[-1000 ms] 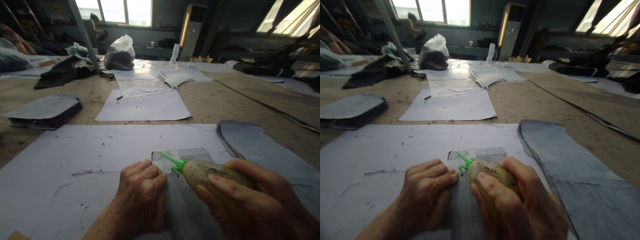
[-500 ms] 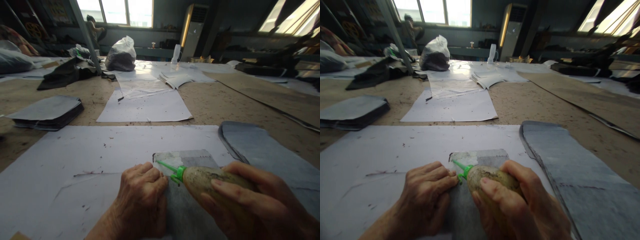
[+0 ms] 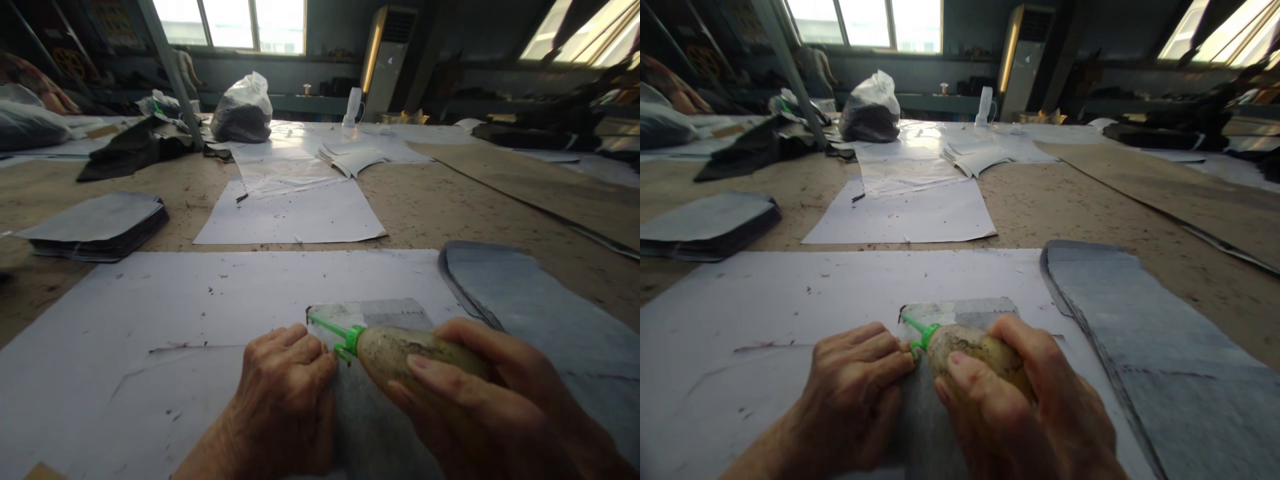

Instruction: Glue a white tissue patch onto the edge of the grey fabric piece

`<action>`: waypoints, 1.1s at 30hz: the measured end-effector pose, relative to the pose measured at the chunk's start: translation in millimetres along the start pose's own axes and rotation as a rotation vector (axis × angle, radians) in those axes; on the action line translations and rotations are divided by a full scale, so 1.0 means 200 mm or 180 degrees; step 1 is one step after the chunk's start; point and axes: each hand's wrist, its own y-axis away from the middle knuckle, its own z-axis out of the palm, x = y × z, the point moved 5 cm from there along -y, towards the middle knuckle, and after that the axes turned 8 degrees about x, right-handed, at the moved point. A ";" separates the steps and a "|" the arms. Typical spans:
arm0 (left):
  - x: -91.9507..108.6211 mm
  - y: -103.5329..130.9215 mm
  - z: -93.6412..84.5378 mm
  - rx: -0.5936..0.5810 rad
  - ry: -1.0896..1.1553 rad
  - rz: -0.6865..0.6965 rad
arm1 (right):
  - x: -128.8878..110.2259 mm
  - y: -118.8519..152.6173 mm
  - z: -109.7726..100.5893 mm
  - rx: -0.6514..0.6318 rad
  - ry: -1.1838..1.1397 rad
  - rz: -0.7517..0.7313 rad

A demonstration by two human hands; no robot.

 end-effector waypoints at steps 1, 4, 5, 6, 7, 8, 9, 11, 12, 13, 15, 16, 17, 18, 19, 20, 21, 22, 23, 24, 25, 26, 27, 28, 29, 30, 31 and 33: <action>0.00 0.00 0.00 -0.0011 -0.0012 -0.0007 | 0.00 0.00 0.00 -0.0001 0.0021 0.0039; 0.00 -0.01 0.00 0.0000 0.0004 0.0013 | 0.00 0.01 0.01 -0.0067 0.0098 -0.0183; 0.00 -0.01 0.00 0.0021 0.0018 0.0027 | 0.00 0.01 0.01 -0.0103 0.0123 -0.0317; 0.01 -0.01 0.00 0.0043 0.0027 0.0040 | -0.01 0.01 0.01 -0.0159 0.0133 -0.0444; 0.01 -0.01 0.00 0.0055 0.0023 0.0056 | -0.01 0.02 0.00 -0.0198 0.0128 -0.0531; 0.01 -0.02 0.00 0.0068 0.0004 0.0066 | -0.01 0.02 0.00 -0.0198 0.0118 -0.0529; 0.01 -0.02 0.00 0.0077 -0.0021 0.0071 | 0.00 0.02 0.00 -0.0184 0.0116 -0.0444; 0.01 -0.01 0.00 0.0067 -0.0073 0.0063 | 0.00 0.01 -0.01 -0.0138 0.0090 -0.0413; 0.01 -0.01 0.00 0.0062 -0.0079 0.0060 | -0.01 0.00 0.00 -0.0148 0.0072 -0.0483; 0.01 -0.01 0.00 0.0050 -0.0074 0.0049 | -0.02 -0.01 0.00 -0.0166 0.0064 -0.0591; 0.01 -0.01 0.00 0.0035 -0.0039 0.0040 | -0.03 -0.03 0.01 -0.0167 0.0155 -0.0657; 0.01 -0.01 0.00 0.0041 -0.0019 0.0035 | -0.03 -0.04 0.02 -0.0117 0.0205 -0.0597; 0.01 -0.01 0.00 0.0044 0.0001 0.0037 | -0.02 -0.06 0.01 -0.0037 0.0224 -0.0458; 0.01 -0.01 0.00 0.0040 0.0013 0.0033 | -0.02 -0.07 0.01 0.0034 0.0208 -0.0328; 0.00 -0.01 0.00 0.0027 0.0025 0.0028 | -0.02 -0.09 0.01 0.0082 0.0166 -0.0220; 0.00 -0.01 0.00 0.0031 0.0039 0.0020 | -0.02 -0.10 0.01 0.0096 0.0112 -0.0164; 0.00 -0.01 0.00 0.0029 0.0050 0.0003 | -0.02 -0.11 0.01 0.0096 0.0078 -0.0140; 0.00 -0.01 0.00 0.0026 0.0055 -0.0009 | -0.02 -0.12 0.01 0.0080 0.0105 -0.0091; 0.00 -0.01 0.00 0.0014 0.0056 -0.0017 | -0.01 -0.12 0.01 0.0068 0.0154 -0.0045; 0.00 -0.01 0.00 0.0012 0.0054 -0.0020 | -0.01 -0.13 0.01 0.0059 0.0201 -0.0022; 0.01 -0.01 0.00 0.0004 0.0051 -0.0014 | -0.01 -0.13 0.01 0.0041 0.0220 0.0004; 0.01 -0.01 0.00 0.0000 0.0044 -0.0005 | 0.00 -0.13 0.01 0.0027 0.0216 0.0010; 0.01 -0.01 0.00 -0.0002 0.0040 0.0006 | 0.00 -0.13 0.02 -0.0001 0.0199 0.0015; 0.01 -0.01 0.00 0.0016 0.0036 0.0016 | 0.00 -0.13 0.02 -0.0010 0.0167 0.0003; 0.01 -0.01 0.00 0.0016 0.0031 0.0018 | 0.00 -0.13 0.02 0.0008 0.0131 -0.0009; 0.01 -0.01 0.00 0.0012 0.0025 0.0019 | 0.00 -0.13 0.03 0.0036 0.0106 -0.0011; 0.01 -0.01 0.00 0.0003 0.0017 0.0016 | 0.00 -0.13 0.03 0.0053 0.0083 -0.0012; 0.01 -0.01 0.00 -0.0006 0.0004 0.0011 | 0.00 -0.13 0.04 0.0088 0.0056 -0.0009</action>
